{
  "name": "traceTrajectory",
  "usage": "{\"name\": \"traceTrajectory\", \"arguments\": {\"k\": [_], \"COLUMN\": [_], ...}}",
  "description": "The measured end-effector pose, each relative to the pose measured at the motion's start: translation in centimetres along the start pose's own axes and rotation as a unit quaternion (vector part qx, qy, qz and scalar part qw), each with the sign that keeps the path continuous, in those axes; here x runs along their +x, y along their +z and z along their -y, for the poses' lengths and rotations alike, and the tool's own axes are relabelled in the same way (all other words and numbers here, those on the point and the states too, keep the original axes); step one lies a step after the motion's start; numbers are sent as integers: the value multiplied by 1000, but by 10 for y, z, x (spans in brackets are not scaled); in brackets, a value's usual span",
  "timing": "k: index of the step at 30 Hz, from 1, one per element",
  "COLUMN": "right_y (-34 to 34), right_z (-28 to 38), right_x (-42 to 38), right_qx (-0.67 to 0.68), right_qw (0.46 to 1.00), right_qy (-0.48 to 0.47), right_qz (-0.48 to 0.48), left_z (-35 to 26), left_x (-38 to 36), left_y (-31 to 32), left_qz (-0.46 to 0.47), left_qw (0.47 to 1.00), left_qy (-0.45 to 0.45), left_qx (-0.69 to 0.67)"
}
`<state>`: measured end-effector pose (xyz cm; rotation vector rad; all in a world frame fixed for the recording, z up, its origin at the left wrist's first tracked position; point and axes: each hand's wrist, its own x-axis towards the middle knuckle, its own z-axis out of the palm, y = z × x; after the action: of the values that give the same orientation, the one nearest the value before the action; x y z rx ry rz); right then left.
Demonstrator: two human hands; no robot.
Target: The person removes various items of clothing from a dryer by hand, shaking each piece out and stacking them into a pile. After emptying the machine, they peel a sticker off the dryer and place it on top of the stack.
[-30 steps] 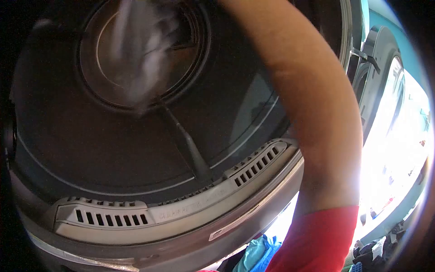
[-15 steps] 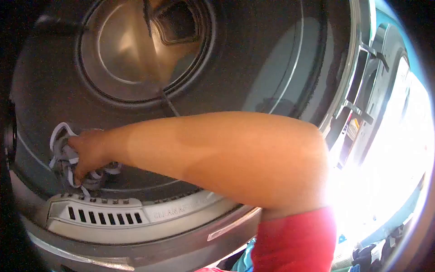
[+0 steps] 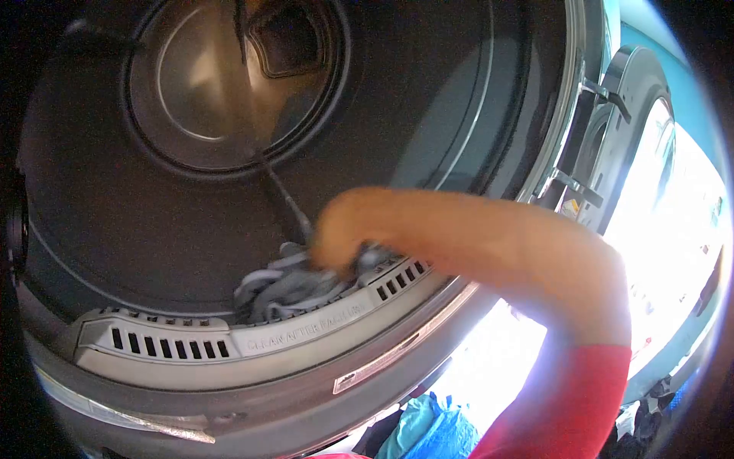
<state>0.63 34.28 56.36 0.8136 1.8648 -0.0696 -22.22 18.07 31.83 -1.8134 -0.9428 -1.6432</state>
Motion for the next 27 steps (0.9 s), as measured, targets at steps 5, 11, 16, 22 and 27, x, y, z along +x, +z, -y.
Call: {"name": "traceTrajectory", "arguments": {"k": [5, 11, 16, 22, 27], "right_y": [49, -39, -129, -111, -19], "right_z": [-83, -65, 41, 107, 12], "right_x": [-95, -173, -115, -26, -35], "right_qx": [-159, -249, -22, 73, -87], "right_qw": [812, 532, 621, 845, 993], "right_qy": [555, 430, -50, -299, -55], "right_qz": [-89, -686, -782, -437, -55], "left_z": [-1, -4, -5, -3, -3], "left_x": [0, 1, 1, 0, 1], "left_y": [0, 0, 1, 2, 4], "left_qz": [4, 4, 1, 3, 4], "left_qw": [1000, 1000, 1000, 1000, 1000], "left_qy": [-1, 2, 5, 1, -1], "left_qx": [-6, -5, -2, -2, -7]}}
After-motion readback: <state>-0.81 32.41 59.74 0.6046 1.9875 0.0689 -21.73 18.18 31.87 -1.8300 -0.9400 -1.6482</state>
